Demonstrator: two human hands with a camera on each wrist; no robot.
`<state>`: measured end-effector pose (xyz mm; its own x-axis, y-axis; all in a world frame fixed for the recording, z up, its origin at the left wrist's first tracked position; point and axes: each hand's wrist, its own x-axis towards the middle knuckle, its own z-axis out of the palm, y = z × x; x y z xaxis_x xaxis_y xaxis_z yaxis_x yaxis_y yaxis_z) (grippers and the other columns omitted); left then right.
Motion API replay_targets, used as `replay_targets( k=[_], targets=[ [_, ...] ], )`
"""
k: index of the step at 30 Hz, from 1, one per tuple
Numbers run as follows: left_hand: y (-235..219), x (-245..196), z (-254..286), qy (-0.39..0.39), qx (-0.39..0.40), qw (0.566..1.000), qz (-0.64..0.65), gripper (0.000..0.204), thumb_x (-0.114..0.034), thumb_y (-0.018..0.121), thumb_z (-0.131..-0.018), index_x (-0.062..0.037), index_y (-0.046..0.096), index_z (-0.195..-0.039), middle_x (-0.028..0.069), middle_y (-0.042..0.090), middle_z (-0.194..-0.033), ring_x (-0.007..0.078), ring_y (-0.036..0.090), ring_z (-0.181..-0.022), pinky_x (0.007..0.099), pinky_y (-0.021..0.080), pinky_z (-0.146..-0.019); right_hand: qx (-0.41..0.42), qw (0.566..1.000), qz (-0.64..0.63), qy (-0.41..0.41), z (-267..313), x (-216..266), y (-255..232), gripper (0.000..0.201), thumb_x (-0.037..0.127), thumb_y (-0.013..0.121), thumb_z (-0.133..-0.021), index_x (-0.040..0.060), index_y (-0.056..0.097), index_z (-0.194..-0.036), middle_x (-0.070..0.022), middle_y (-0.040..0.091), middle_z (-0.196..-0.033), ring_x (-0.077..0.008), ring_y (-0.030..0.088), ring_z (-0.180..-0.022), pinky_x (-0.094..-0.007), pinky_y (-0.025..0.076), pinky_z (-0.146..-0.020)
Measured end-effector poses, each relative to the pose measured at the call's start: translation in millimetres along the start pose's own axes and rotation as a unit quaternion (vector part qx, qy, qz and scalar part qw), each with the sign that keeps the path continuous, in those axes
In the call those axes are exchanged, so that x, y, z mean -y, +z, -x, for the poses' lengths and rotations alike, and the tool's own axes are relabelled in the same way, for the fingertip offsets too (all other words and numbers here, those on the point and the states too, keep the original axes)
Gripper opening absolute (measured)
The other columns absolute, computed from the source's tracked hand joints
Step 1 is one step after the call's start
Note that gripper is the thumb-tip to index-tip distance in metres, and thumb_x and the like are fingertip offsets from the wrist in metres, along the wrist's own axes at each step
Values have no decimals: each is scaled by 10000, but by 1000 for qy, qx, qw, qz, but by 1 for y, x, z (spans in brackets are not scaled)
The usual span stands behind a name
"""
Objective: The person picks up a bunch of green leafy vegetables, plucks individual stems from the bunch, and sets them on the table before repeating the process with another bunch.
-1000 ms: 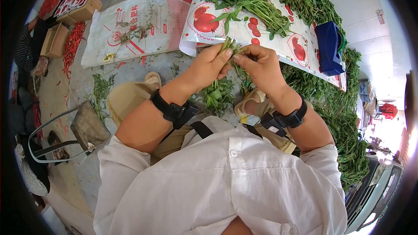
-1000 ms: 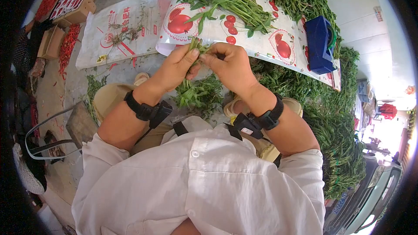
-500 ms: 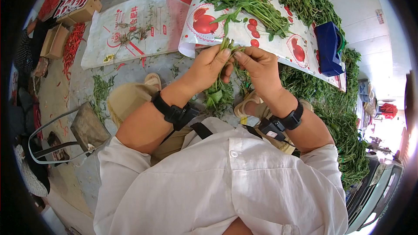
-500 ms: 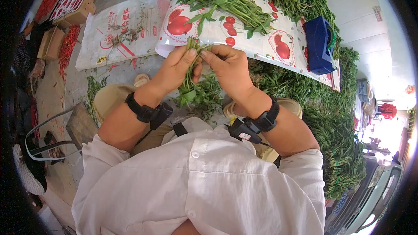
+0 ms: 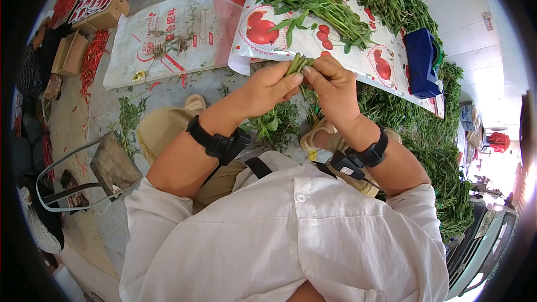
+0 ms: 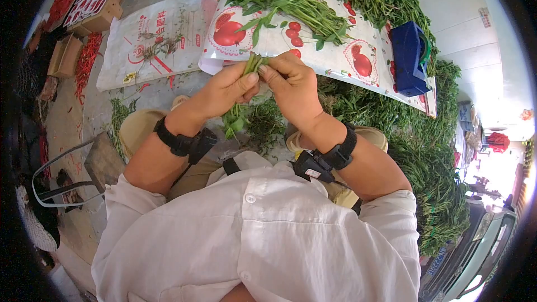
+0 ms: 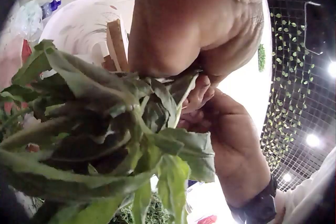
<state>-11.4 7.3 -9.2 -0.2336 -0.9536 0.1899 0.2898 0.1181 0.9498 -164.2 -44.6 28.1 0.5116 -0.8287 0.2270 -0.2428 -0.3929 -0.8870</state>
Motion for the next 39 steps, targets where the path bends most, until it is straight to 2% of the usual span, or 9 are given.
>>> replay_targets(
  k=[1, 7, 13, 15, 18, 21, 24, 28, 39],
  targets=[
    [0, 0, 0, -2, 3, 1000, -2, 253, -254, 386, -961, -22, 486, -947, -20, 400, -640, 59, 353, -550, 210, 315, -477, -5, 1000, 8, -20, 0, 1, 0, 118, 66, 571, -836, -43, 613, -829, -62, 528, -728, -128, 502, -661, -252, 413, -605],
    [2, 5, 0, -20, -9, 999, 43, 268, -264, 380, -962, -20, 486, -925, -13, 405, -647, 65, 360, -550, 214, 327, -484, 28, 988, -116, 94, -1, 6, -1, 160, 91, 536, -871, -46, 605, -825, -41, 537, -737, -113, 506, -656, -264, 422, -604],
    [3, 6, -1, 5, -28, 999, 14, 285, -259, 371, -963, -10, 494, -899, 21, 457, -605, 77, 398, -471, 221, 334, -446, 29, 983, -167, 67, 1, -1, 2, 187, 93, 504, -891, -40, 593, -794, -44, 523, -734, -96, 496, -643, -243, 414, -584],
    [4, 7, -1, 14, -30, 999, 21, 286, -257, 368, -963, -9, 495, -894, 34, 476, -605, 81, 412, -458, 222, 338, -442, 27, 985, -158, 66, 2, -1, 4, 185, 90, 503, -890, -39, 590, -790, -46, 517, -734, -94, 494, -641, -238, 411, -581],
    [-1, 1, 1, -30, -10, 1000, -1, 274, -250, 371, -963, -15, 491, -891, 12, 456, -617, 71, 399, -488, 219, 334, -455, 29, 986, -152, 64, 1, -3, 5, 179, 88, 507, -888, -38, 595, -797, -44, 528, -731, -90, 499, -636, -231, 413, -576],
    [-2, 7, -1, -18, -5, 998, 68, 256, -245, 382, -960, -23, 487, -890, -10, 434, -636, 63, 382, -526, 217, 330, -473, 22, 984, -155, 86, -1, 2, 4, 164, 95, 533, -875, -38, 607, -813, -34, 554, -716, -82, 511, -619, -220, 416, -556],
    [2, 5, -1, -31, -28, 997, 69, 257, -275, 392, -957, -37, 464, -893, -33, 368, -650, 51, 301, -534, 196, 279, -472, -5, 983, -146, 114, -3, 6, 3, 148, 101, 571, -855, -39, 615, -833, -23, 576, -696, -73, 519, -599, -208, 416, -529],
    [2, 8, -2, -9, -49, 999, -6, 231, -265, 404, -953, -43, 457, -916, -41, 365, -666, 48, 311, -545, 199, 284, -476, -12, 982, -141, 123, -4, 1, 1, 128, 93, 607, -828, -35, 613, -826, -15, 584, -688, -64, 518, -593, -200, 410, -514],
    [5, 0, 0, -20, -51, 995, -77, 240, -266, 422, -947, -43, 469, -873, -42, 369, -667, 46, 308, -554, 197, 286, -475, 23, 999, -4, 48, -8, -9, -17, 98, 62, 637, -762, -20, 591, -789, -24, 536, -682, -69, 465, -592, -230, 390, -534]
  ],
)
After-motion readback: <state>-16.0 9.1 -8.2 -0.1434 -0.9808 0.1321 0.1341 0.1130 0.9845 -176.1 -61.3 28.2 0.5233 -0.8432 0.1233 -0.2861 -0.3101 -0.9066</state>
